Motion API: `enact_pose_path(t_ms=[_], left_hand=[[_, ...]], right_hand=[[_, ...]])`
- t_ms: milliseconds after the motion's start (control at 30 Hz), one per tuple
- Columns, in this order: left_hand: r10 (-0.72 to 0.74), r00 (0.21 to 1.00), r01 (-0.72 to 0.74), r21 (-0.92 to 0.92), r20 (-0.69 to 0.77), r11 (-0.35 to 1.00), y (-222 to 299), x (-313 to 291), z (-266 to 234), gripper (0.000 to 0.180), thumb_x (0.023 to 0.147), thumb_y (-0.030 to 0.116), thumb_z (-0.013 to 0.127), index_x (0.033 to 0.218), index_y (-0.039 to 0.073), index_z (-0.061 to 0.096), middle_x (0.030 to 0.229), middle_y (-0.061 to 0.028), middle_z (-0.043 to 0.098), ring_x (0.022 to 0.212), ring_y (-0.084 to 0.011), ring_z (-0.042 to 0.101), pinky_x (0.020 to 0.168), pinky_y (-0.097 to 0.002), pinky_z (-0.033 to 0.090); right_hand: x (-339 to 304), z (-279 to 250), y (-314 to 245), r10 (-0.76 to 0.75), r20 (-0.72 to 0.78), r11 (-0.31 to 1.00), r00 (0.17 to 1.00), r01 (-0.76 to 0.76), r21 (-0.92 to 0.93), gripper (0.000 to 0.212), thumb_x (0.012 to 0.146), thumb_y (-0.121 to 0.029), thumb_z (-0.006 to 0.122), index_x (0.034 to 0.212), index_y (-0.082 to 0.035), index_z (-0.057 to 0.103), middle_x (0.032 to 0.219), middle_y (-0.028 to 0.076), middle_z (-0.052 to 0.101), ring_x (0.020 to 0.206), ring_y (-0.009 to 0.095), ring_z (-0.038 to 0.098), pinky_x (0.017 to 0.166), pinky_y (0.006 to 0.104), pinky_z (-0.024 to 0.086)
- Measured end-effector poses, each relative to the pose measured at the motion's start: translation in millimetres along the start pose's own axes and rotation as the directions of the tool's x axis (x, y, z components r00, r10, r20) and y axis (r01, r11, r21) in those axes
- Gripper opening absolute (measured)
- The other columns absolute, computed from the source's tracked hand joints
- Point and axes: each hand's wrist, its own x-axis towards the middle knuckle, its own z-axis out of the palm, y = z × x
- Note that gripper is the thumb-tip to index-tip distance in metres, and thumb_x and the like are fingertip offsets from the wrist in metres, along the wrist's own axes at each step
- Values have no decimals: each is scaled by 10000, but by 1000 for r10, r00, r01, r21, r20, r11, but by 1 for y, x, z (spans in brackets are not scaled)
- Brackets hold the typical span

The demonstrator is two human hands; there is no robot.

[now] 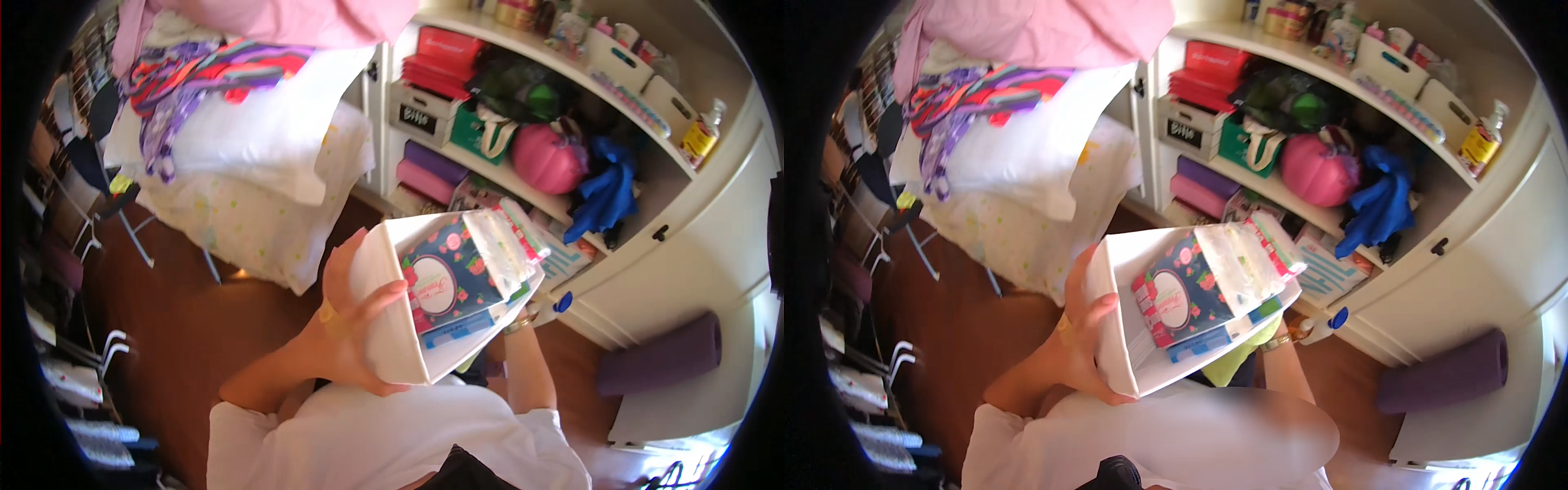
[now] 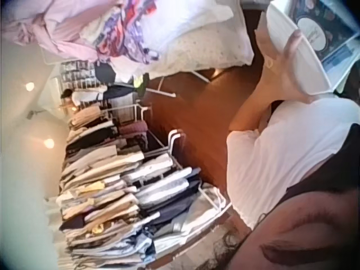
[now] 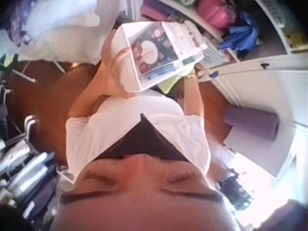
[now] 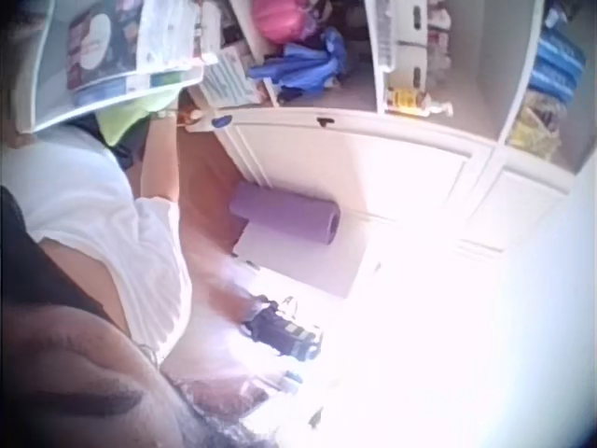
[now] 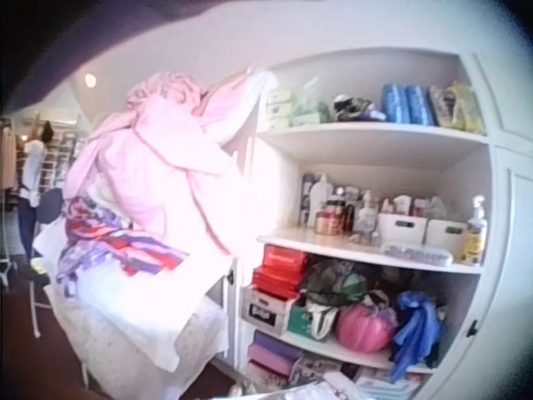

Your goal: The person wipes down shelves and the surfaces of various toiletry items and cleaning supplies with a cloth, then rearranges the items on the shelves and inside white bins.

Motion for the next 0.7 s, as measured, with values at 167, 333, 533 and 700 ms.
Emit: enact_pose_path(t_ms=[167,333,533,700], left_hand=[[88,996,-87,-52,27,995,-17,37,-31,1241,439,606,811,1378,105,172,1411,-319,-31,1303,-494,35,1035,-569,122],[156,984,-165,-103,-89,981,-30,82,-49,1253,418,526,835,1377,73,166,1378,-287,83,1289,-461,137,1013,-556,199],[76,955,-140,-213,-287,967,-41,133,-59,1262,405,448,808,1380,22,130,1339,-199,178,1274,-353,236,1010,-463,259],[151,923,-269,-314,-355,910,-44,168,-84,1229,411,373,774,1388,58,98,1307,-175,263,1244,-313,304,1003,-413,287]], right_hand=[[3,10,-18,24,5,999,1000,-25,23,415,937,-361,382,1154,-28,501,1013,162,581,926,284,574,822,390,501],[27,42,-51,-94,59,995,994,91,50,400,936,-346,389,1142,-26,508,987,167,588,904,292,578,807,392,509],[77,72,-83,-499,370,866,784,439,239,424,902,-392,435,1186,-84,502,1175,151,526,1094,296,496,952,418,425],[101,127,-103,-464,588,886,663,339,317,578,889,-486,379,1311,-94,410,1320,150,435,1201,308,432,1026,443,347]])
